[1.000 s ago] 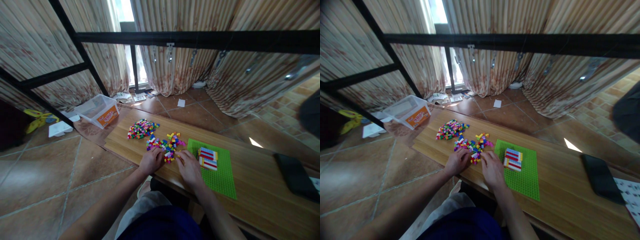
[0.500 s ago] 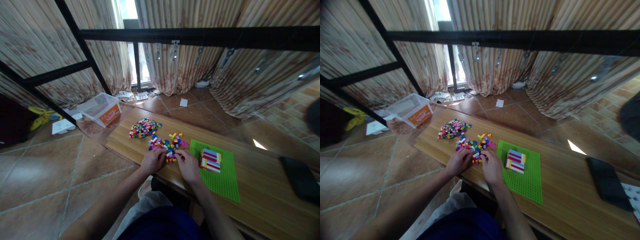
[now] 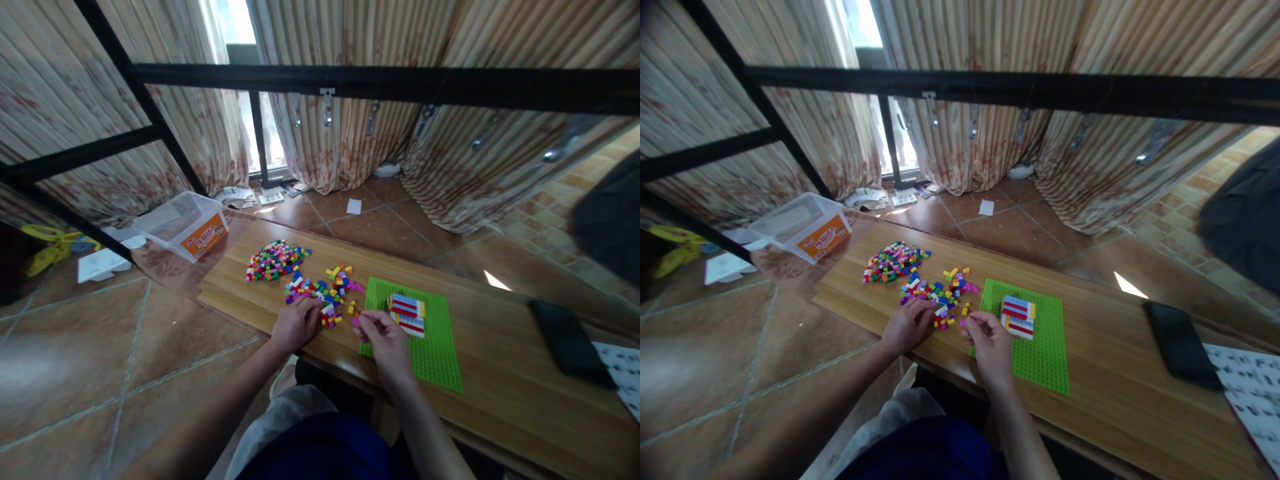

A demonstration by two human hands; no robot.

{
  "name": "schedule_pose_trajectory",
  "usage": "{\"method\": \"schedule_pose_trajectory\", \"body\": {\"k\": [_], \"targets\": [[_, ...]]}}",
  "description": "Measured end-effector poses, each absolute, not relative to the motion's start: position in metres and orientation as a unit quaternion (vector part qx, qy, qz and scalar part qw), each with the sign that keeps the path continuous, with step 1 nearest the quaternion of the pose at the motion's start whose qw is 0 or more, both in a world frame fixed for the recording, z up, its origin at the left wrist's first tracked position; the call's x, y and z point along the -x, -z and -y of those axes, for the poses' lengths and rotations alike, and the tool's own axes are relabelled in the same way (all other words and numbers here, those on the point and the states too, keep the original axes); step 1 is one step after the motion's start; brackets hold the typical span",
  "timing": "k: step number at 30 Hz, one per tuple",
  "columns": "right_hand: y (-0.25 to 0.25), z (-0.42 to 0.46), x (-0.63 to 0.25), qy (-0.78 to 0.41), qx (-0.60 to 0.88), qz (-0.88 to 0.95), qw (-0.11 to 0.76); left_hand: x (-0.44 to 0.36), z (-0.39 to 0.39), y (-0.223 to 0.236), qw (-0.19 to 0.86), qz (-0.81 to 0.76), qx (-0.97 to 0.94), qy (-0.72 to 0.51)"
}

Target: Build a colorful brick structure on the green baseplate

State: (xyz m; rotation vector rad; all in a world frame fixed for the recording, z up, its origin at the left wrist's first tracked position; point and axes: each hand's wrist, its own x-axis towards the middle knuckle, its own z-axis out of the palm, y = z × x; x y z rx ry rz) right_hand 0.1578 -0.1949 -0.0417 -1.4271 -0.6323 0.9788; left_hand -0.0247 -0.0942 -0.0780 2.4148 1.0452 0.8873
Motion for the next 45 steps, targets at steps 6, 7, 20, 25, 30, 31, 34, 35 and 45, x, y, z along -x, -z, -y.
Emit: {"method": "schedule_pose_trajectory", "body": {"k": [6, 7, 20, 25, 30, 31, 34, 35, 45], "targets": [[0.031, 0.218, -0.170, -0.430, 0.613, 0.209, 0.629, 0.025, 0.093, 0.079, 0.178, -0.367, -0.856, -0.317], [0.031, 0.220, -0.172, -0.423, 0.615, 0.206, 0.633, 0.025, 0.093, 0.078, 0.179, -0.368, -0.856, -0.316], [0.049, 0.205, -0.153, -0.248, 0.735, 0.491, 0.396, 0.024, 0.097, 0.074, 0.188, -0.367, -0.856, -0.313], [0.056, 0.191, -0.153, -0.220, 0.735, 0.543, 0.342, 0.027, 0.097, 0.075, 0.208, -0.351, -0.860, -0.307], [0.058, 0.189, -0.163, -0.125, 0.757, 0.554, 0.324, 0.028, 0.098, 0.075, 0.231, -0.351, -0.857, -0.296], [0.058, 0.189, -0.166, -0.107, 0.760, 0.558, 0.315, 0.028, 0.098, 0.075, 0.233, -0.353, -0.856, -0.296], [0.056, 0.185, -0.170, -0.083, 0.768, 0.566, 0.286, 0.027, 0.098, 0.076, 0.235, -0.357, -0.855, -0.294], [0.056, 0.183, -0.170, -0.081, 0.772, 0.568, 0.273, 0.027, 0.098, 0.076, 0.234, -0.358, -0.855, -0.293], [0.053, 0.174, -0.169, -0.079, 0.795, 0.577, 0.173, 0.026, 0.098, 0.073, 0.222, -0.354, -0.858, -0.299]]}}
